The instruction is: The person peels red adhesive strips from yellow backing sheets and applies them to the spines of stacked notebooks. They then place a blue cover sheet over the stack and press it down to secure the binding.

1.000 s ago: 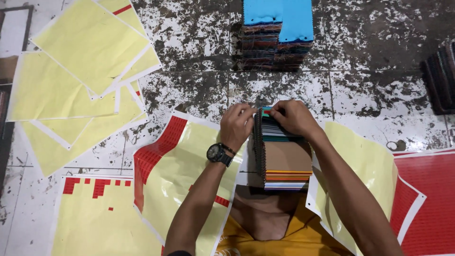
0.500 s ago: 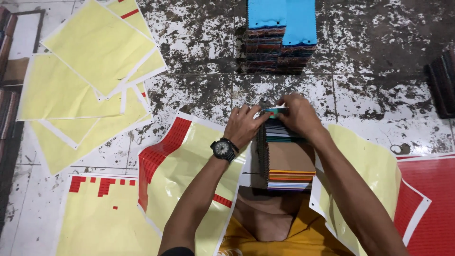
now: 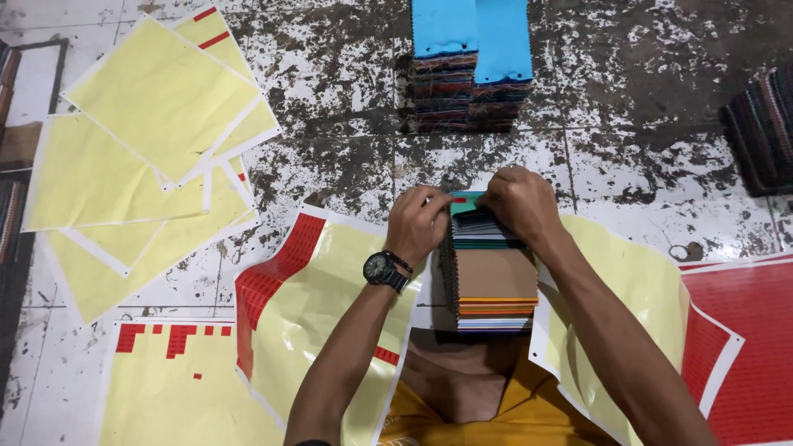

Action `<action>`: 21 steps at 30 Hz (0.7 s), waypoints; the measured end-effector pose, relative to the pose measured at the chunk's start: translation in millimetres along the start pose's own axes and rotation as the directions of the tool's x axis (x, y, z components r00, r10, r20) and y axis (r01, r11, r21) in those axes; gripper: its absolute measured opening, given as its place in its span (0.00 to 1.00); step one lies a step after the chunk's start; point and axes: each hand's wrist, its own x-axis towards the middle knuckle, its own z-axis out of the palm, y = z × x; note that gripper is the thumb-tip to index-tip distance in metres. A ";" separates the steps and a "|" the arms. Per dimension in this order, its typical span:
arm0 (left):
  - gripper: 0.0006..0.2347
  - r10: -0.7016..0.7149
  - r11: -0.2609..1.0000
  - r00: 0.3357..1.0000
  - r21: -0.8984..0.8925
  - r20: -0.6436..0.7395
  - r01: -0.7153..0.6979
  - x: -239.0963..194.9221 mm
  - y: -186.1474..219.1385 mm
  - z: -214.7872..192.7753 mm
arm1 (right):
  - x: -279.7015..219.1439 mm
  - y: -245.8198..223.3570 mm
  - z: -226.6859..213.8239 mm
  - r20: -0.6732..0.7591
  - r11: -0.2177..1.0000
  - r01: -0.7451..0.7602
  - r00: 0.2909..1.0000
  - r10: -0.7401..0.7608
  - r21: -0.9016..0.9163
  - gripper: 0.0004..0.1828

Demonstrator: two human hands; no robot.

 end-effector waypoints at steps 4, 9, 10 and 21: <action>0.10 -0.061 0.996 0.998 -0.072 -0.026 0.059 7.2 3.0 -2.6 | 2.9 -1.3 -3.4 -0.005 0.998 0.045 0.999 -0.045 0.046 0.07; 0.08 -0.163 0.964 0.986 -0.219 -0.036 0.152 23.9 10.9 -17.8 | 7.5 3.9 8.1 0.055 0.991 -0.005 0.998 -0.002 0.135 0.08; 0.08 -0.158 0.965 0.987 -0.218 -0.037 0.146 25.4 10.7 -19.7 | 6.5 1.2 4.3 0.050 0.991 -0.005 0.999 -0.001 0.134 0.08; 0.08 -0.279 0.893 0.960 -0.371 -0.011 0.255 20.8 1.5 -2.2 | 0.7 -0.5 -4.2 -0.069 0.978 0.203 0.977 -0.200 0.037 0.08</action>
